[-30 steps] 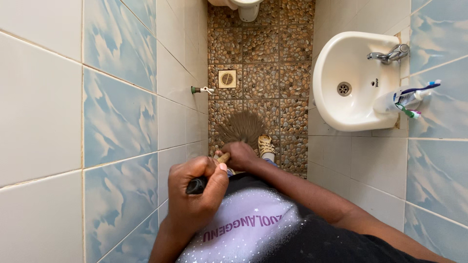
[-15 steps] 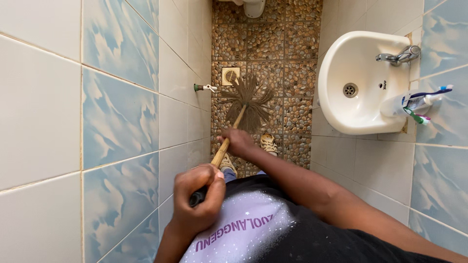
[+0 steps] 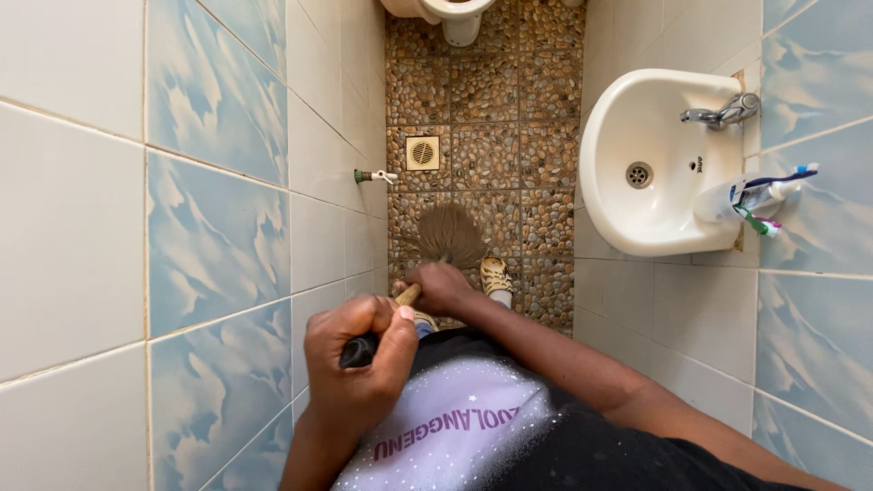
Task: The person sweeps the stone floor of a small bathroom using a broom, moving the tool around the toilet and sink toward the floor drain.
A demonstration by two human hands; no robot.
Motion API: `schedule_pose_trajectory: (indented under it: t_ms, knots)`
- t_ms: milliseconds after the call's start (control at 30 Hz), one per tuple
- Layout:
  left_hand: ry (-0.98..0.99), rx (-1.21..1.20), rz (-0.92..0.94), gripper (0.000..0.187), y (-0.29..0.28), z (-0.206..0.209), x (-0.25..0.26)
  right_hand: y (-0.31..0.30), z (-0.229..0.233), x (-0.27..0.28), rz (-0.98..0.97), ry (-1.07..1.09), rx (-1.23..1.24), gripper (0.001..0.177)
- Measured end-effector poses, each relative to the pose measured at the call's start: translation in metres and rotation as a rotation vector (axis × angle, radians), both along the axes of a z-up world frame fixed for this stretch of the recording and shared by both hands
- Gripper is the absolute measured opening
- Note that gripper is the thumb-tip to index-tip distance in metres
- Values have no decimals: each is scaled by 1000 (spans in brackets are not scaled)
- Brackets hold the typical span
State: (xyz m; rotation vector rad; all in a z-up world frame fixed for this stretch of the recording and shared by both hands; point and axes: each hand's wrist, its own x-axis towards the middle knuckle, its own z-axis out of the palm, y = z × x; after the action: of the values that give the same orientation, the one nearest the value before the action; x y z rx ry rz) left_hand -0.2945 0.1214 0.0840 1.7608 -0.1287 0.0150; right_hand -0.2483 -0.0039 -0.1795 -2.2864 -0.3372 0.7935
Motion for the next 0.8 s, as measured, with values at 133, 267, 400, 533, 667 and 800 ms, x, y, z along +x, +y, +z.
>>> schedule_pose_trajectory:
  t_ms: [133, 267, 400, 533, 667, 800]
  knots:
    - [-87, 61, -35, 33, -5, -8, 4, -6, -23, 21, -52, -135, 5, 40]
    - [-43, 45, -104, 30, -10, -23, 5, -15, -55, 44, -89, -160, 14, 40]
    - [-46, 60, -137, 27, -13, -34, 6, -26, -69, 57, -75, -174, -19, 37]
    - [-79, 31, -147, 26, -17, -40, 12, -38, -70, 58, -96, -185, -58, 35]
    - [-17, -31, -186, 29, -26, -50, 21, -65, -60, 56, -167, -107, -120, 39]
    - [49, -126, -259, 30, -40, -67, 28, -102, -53, 54, -186, -53, -246, 34]
